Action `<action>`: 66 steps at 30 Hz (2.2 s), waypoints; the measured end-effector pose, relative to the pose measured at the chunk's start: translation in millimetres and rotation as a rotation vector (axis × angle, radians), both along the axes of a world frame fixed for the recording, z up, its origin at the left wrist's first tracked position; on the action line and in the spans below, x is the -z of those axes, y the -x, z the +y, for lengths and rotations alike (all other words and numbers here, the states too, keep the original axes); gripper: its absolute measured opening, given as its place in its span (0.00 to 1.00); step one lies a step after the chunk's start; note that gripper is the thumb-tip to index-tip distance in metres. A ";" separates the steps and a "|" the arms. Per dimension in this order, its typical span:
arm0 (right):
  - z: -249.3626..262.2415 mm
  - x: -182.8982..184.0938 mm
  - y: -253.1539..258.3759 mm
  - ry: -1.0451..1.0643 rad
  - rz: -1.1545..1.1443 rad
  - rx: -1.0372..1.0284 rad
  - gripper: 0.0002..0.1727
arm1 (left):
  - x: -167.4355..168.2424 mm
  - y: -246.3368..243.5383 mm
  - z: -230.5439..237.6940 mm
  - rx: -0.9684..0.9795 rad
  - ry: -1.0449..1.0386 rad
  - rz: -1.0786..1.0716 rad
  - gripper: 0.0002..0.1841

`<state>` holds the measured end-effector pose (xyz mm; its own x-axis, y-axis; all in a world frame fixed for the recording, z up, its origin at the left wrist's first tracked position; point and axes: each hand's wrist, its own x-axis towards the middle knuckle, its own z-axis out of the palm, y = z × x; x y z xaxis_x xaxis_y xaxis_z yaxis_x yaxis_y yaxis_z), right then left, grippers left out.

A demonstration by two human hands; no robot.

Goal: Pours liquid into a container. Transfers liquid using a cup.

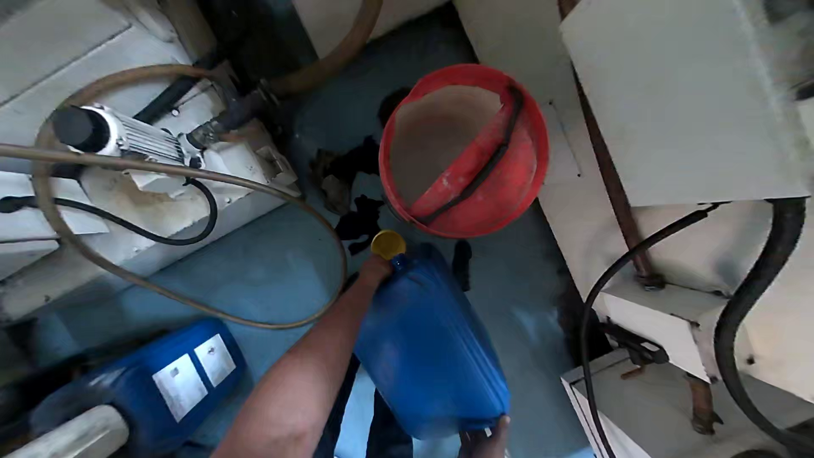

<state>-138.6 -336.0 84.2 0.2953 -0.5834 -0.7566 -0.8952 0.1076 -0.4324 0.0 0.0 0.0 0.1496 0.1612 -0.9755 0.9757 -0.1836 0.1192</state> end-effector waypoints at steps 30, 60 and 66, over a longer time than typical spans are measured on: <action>29.3 -30.2 -12.2 0.042 -0.010 -0.064 0.38 | -42.1 -7.2 33.0 -0.084 0.108 -0.022 0.23; 39.3 -44.4 -10.8 0.047 -0.053 -0.003 0.35 | 13.3 8.5 30.3 0.043 0.087 -0.042 0.23; 38.7 -46.5 -10.9 0.035 -0.065 0.008 0.34 | 11.4 6.9 29.1 0.044 0.092 -0.049 0.23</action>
